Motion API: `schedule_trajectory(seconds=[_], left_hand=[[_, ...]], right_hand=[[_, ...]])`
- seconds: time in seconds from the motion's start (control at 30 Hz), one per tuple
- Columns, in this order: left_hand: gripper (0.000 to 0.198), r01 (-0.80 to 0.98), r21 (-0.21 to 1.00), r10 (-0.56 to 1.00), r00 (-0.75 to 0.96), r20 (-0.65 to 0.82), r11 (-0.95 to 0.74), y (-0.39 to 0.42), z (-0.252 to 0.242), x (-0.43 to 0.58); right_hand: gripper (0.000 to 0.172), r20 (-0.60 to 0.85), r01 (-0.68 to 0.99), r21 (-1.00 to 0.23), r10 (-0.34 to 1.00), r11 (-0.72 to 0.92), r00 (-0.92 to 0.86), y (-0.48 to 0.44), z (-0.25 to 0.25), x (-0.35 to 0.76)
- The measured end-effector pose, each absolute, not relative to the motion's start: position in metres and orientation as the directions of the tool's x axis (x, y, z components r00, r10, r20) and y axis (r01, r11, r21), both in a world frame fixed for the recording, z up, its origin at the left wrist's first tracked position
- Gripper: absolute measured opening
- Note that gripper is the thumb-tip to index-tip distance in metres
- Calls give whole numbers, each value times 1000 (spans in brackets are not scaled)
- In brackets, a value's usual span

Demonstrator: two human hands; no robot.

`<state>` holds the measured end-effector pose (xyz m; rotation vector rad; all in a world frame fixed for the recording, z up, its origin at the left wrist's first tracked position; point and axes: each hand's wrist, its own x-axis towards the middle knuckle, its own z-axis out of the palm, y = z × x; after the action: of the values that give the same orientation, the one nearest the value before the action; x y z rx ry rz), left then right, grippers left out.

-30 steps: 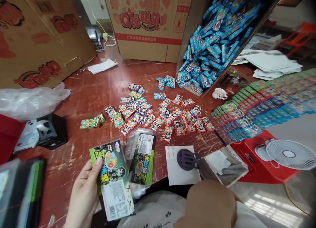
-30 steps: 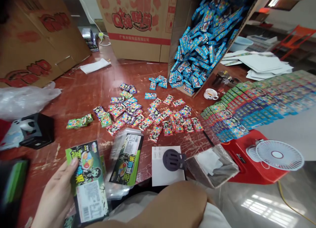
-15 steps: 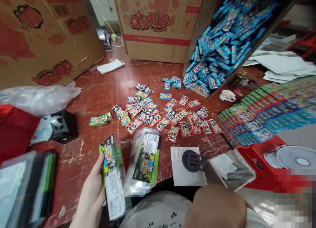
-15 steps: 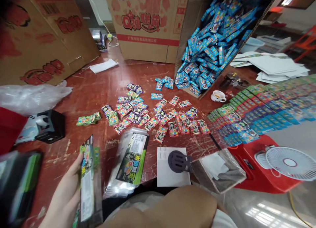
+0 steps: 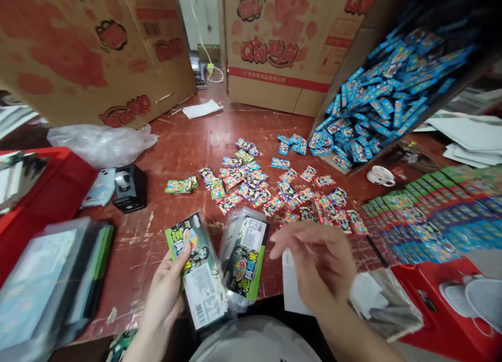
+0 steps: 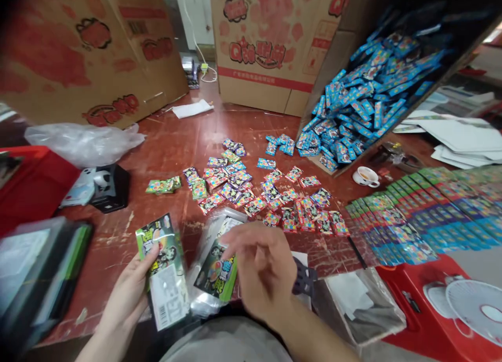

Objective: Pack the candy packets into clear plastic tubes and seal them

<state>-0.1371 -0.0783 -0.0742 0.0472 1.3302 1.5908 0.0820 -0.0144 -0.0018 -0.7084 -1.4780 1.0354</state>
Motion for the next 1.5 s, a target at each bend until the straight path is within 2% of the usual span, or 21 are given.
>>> schedule_trajectory(seconds=[0.1, 0.17, 0.23, 0.3, 0.4, 0.53, 0.73, 0.8, 0.9, 1.03, 1.1, 1.17, 1.23, 1.3, 1.37, 1.43, 1.5], left_hand=[[40, -551, 832, 714, -556, -425, 65, -80, -76, -138], [40, -497, 866, 727, -574, -376, 56, -81, -75, -137], [38, -466, 883, 750, -562, -349, 61, -82, -72, -134], [37, -456, 887, 775, -532, -341, 78, -81, -69, -128], [34, -447, 890, 795, -507, -334, 88, -80, -66, -117], [34, -517, 853, 789, -499, -359, 62, -79, -65, -108], [49, -587, 805, 670, -566, -480, 81, -77, -71, -109], [49, -611, 787, 615, -587, -526, 90, -75, -73, -110], [46, -633, 770, 570, -606, -555, 76, -71, -75, -110], [38, -648, 758, 728, -488, -482, 67, -73, -68, -110], [37, -672, 738, 753, -460, -472, 52, -75, -66, -118], [24, -760, 650, 768, -416, -486, 0, -76, -68, -129], [12, -855, 515, 817, -337, -468, -58, -77, -75, -138], [7, -901, 427, 858, -277, -432, -76, -77, -85, -142], [12, -918, 391, 873, -240, -424, -63, -76, -94, -140], [18, -938, 346, 887, -184, -423, -30, -75, -100, -134], [21, -950, 311, 895, -144, -422, -6, -74, -101, -128]], right_hand=[[9, 328, -50, -944, 918, 325, -225, 1, -28, 82], [7, 173, 86, -975, 940, 206, -295, 0, -46, 85], [10, 18, 155, -984, 926, 83, -378, -7, -60, 83], [19, -103, 145, -989, 875, -38, -473, -16, -69, 74], [35, -180, 95, -984, 781, -154, -597, -27, -75, 54], [21, -186, 43, -977, 738, -209, -649, -36, -79, 37], [14, -86, 62, -996, 829, -62, -553, -56, -75, 31], [14, -73, 47, -997, 824, -56, -562, -59, -73, 30], [24, -97, 27, -994, 788, -102, -607, -60, -73, 27], [30, -118, -12, -987, 765, -162, -633, -56, -75, 28], [36, -105, -12, -989, 755, -148, -648, -46, -76, 36], [40, -81, 20, -996, 800, -87, -595, -26, -78, 54], [37, -24, 129, -991, 900, 36, -435, 2, -84, 81], [38, 88, 396, -898, 961, 191, -263, 34, -95, 109], [45, 152, 653, -699, 952, 293, -264, 62, -108, 128], [57, 104, 810, -496, 947, 315, -304, 80, -118, 136], [66, 37, 885, -352, 949, 306, -314, 88, -123, 135]])
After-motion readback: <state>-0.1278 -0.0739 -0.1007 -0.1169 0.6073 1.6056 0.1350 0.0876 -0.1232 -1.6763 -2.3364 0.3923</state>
